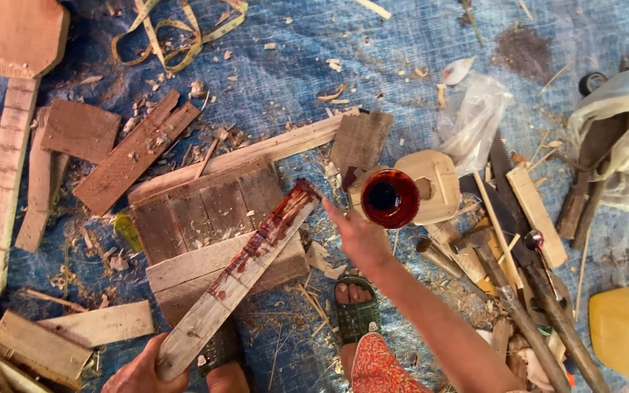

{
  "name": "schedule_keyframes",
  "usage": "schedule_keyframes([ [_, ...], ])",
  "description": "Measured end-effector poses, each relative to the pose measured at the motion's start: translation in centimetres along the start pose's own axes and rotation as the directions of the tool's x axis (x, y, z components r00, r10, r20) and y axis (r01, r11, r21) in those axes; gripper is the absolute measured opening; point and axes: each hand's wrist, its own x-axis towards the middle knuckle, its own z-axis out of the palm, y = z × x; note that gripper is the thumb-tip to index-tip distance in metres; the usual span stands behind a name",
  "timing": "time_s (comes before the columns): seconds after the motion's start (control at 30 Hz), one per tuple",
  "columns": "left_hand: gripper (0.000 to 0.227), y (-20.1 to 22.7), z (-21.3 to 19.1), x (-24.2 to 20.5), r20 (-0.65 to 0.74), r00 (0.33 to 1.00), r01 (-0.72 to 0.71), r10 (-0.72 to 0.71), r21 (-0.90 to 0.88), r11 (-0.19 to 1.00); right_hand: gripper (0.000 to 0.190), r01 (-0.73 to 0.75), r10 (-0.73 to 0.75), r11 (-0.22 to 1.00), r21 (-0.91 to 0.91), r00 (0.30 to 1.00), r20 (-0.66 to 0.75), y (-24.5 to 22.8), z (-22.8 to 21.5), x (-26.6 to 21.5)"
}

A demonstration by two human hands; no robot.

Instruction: Applying a dark stain to a wooden instrument component using a small brush.

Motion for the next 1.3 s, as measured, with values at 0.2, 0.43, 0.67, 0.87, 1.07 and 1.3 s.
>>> schedule_keyframes([
  [0.2,0.096,-0.5,0.6,0.4,-0.044,0.997,-0.074,0.070,-0.112,0.991,0.099,0.129,-0.160,0.980,0.152,0.965,0.209,-5.1,-0.9,-2.9],
  [0.43,0.101,-0.2,0.3,0.5,-0.046,0.996,-0.076,0.072,-0.095,0.993,0.067,-0.004,0.022,0.993,0.120,0.989,-0.147,0.4,2.1,-2.4],
  [0.67,0.101,0.9,-1.4,-0.4,0.087,0.996,-0.027,0.035,-0.086,0.996,0.097,0.093,-0.086,0.989,0.112,0.994,-0.067,-0.7,1.7,-4.2],
  [0.87,0.096,1.3,-0.9,-0.1,-0.049,0.998,-0.050,0.046,-0.064,0.997,0.097,0.205,-0.186,0.968,0.143,0.973,-0.138,-2.9,1.4,-5.3],
  [1.07,0.097,-0.3,0.4,0.4,-0.042,0.998,-0.050,0.046,-0.121,0.991,0.083,-0.048,0.047,0.998,-0.047,0.999,-0.004,2.2,1.9,-2.6],
  [1.3,0.100,-2.3,2.1,1.8,0.009,0.980,-0.183,0.198,-0.334,0.925,0.075,0.098,-0.126,0.905,0.414,0.991,0.043,-3.4,-1.9,-6.9],
])
